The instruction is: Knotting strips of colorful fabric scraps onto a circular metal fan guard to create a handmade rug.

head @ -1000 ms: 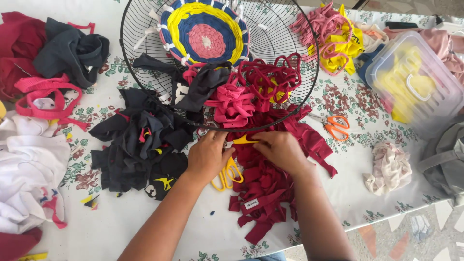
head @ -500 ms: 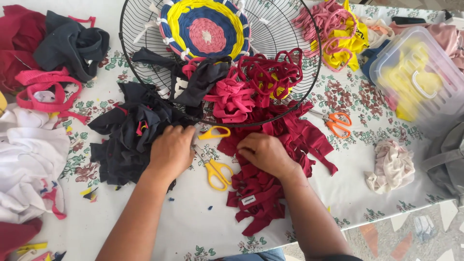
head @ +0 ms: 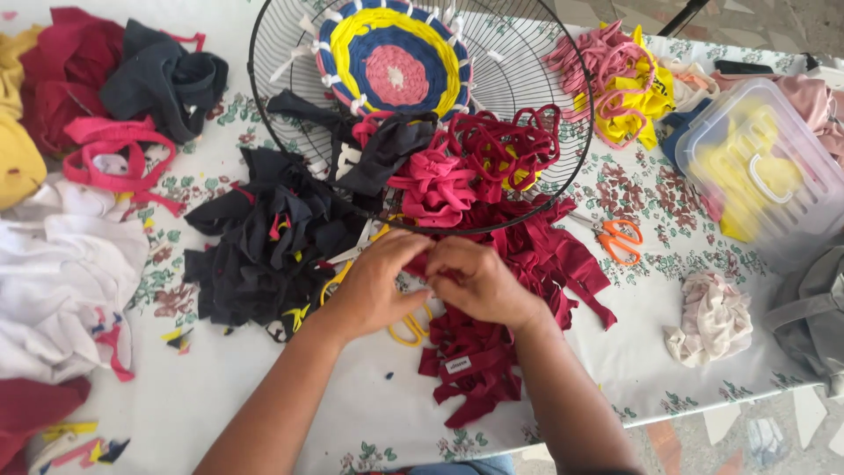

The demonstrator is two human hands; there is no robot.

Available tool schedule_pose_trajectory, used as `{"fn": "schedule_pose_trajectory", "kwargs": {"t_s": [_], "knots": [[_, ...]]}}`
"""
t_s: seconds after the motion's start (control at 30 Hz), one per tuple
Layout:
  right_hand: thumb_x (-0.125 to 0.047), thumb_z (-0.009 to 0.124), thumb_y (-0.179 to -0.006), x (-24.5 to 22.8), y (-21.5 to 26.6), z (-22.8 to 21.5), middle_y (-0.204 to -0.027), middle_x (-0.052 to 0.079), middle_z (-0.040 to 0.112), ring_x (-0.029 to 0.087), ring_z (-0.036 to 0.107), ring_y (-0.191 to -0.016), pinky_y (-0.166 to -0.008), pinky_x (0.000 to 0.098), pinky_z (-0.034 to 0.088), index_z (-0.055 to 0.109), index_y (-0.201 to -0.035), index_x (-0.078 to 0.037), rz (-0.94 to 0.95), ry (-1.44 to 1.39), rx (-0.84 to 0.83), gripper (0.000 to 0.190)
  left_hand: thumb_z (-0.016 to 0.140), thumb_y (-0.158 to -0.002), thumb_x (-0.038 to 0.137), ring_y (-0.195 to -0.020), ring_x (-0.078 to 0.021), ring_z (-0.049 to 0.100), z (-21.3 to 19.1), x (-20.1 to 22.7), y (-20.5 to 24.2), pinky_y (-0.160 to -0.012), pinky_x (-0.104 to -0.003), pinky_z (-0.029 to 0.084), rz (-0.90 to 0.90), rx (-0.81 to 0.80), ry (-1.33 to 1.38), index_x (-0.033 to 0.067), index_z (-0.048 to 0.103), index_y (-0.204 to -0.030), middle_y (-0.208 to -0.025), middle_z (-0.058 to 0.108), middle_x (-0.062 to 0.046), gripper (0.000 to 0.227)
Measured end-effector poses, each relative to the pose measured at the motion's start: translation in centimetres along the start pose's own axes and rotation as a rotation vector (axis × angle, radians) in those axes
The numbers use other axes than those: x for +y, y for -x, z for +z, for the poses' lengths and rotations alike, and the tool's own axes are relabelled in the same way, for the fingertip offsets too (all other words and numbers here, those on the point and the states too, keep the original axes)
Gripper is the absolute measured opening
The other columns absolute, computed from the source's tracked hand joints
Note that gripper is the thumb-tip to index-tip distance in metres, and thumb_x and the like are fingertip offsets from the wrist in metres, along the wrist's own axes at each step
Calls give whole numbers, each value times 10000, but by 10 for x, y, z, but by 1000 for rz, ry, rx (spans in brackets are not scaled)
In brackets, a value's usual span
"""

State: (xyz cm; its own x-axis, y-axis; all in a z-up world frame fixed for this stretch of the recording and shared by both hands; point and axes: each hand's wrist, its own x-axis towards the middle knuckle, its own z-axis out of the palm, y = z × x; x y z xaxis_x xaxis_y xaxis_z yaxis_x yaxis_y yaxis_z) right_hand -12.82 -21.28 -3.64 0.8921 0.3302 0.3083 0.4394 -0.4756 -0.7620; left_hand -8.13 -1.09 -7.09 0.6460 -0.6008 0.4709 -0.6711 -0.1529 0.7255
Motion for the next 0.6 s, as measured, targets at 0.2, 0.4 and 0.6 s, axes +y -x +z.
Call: {"fn": "schedule_pose_trajectory", "kwargs": {"t_s": [0.2,0.4,0.6], "knots": [[-2,598,-953,1,-27,-28,-754,156,704,176,673,-560,-563,280,560,658,-1058,42,167,-448,132,129,856,-770,137,-1117,-289,699,-1,8,-22,-937,-460,533,-184,104,476,78,711,-1163,-1099,777,-128,424],[-90,541,-985,-46,-77,-75,-692,108,564,214,676,-500,-448,285,539,598,-1036,-19,189,-474,417,104,828,-855,156,-604,-74,464,-8,-1,-27,-595,-263,414,-403,100,468,193,814,-893,-561,504,77,54],[-12,533,-1027,-40,-122,-106,-881,128,641,145,590,-586,-451,222,515,574,-1038,15,204,-877,316,51,769,-825,41,-552,-45,340,-4,1,-18,-497,-215,295,-369,30,576,48,796,-897,-605,536,65,77]]}}
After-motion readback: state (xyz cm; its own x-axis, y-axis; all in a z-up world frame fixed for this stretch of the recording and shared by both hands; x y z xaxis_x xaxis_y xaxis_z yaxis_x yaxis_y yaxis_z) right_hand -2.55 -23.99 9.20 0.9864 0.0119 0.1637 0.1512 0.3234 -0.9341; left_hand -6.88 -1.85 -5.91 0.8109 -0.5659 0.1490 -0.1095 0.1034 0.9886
